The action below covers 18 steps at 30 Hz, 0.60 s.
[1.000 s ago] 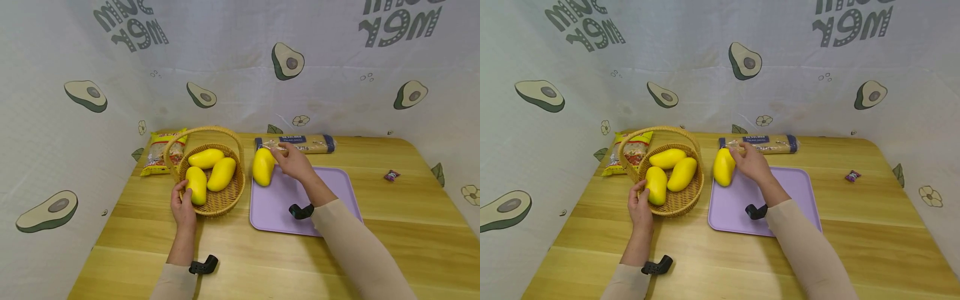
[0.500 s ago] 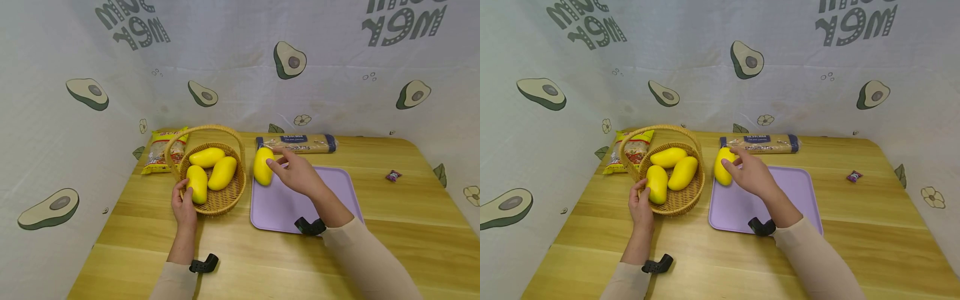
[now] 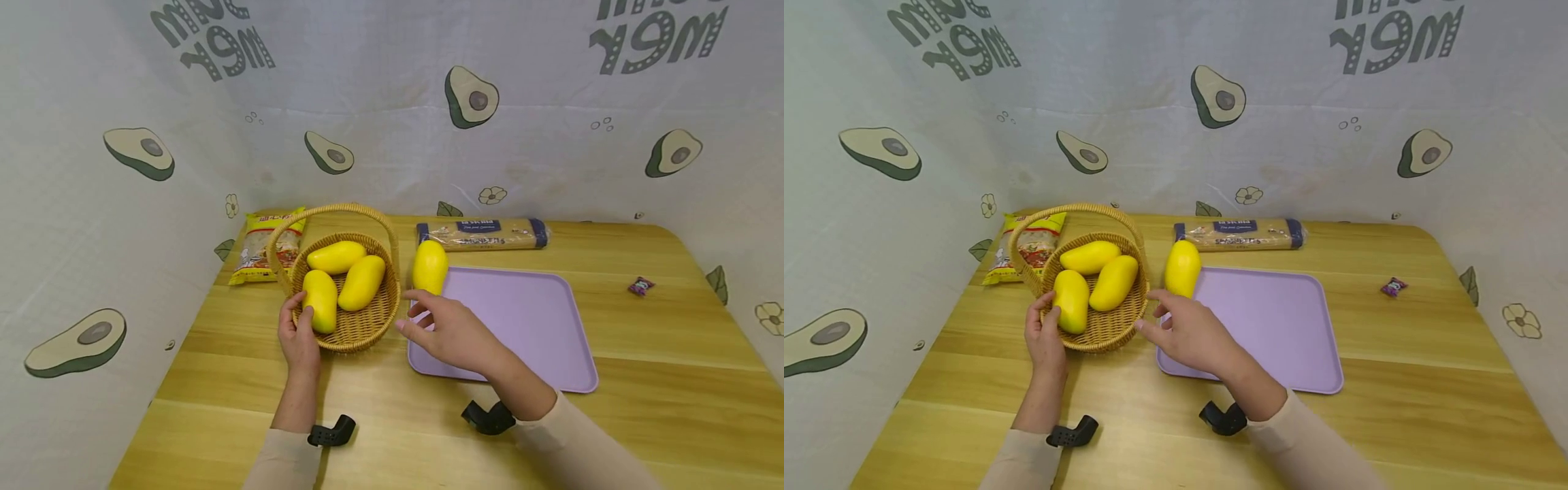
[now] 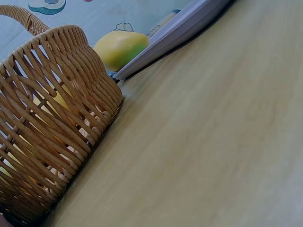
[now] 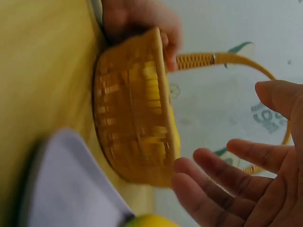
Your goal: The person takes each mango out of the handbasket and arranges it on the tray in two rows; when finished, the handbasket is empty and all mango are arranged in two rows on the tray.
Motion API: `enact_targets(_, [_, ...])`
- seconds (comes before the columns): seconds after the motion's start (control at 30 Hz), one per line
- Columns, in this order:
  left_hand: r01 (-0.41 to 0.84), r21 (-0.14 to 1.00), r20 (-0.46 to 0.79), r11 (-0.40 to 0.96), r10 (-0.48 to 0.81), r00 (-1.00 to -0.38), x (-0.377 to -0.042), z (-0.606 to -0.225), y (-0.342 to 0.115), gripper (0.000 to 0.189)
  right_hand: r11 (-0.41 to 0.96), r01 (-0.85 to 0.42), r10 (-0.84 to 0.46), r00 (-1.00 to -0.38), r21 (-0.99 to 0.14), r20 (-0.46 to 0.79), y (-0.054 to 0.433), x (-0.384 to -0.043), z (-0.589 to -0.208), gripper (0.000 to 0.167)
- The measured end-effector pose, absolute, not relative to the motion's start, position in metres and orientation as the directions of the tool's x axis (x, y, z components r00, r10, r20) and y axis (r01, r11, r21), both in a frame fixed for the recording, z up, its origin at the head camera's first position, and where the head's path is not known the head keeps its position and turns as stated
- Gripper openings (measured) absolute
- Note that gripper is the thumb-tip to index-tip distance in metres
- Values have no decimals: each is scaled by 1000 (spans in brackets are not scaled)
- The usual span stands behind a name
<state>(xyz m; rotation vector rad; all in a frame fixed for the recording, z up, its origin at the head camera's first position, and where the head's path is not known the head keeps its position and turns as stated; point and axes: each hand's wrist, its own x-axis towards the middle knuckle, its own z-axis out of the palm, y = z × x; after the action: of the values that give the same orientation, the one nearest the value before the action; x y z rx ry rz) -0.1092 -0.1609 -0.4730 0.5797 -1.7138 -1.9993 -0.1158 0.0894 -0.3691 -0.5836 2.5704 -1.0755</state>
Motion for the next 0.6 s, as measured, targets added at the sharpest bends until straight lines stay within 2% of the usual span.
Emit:
enact_targets(0.23, [71, 989, -17, -130, -578, -816, -108, -473, -161, 31, 425, -284, -560, -829, -859, -3, 54, -103, -378, 59])
enact_targets(0.4, [68, 989, -19, -131, -567, -824, -109, -472, -161, 32, 300, -282, -538, -839, -911, 82, 25, -109, -388, 70])
enact_targets(0.6, [66, 988, -28, -142, -571, -821, -110, -472, -161, 35, 319, -244, -517, -855, -916, 47, -1, -124, -397, 81])
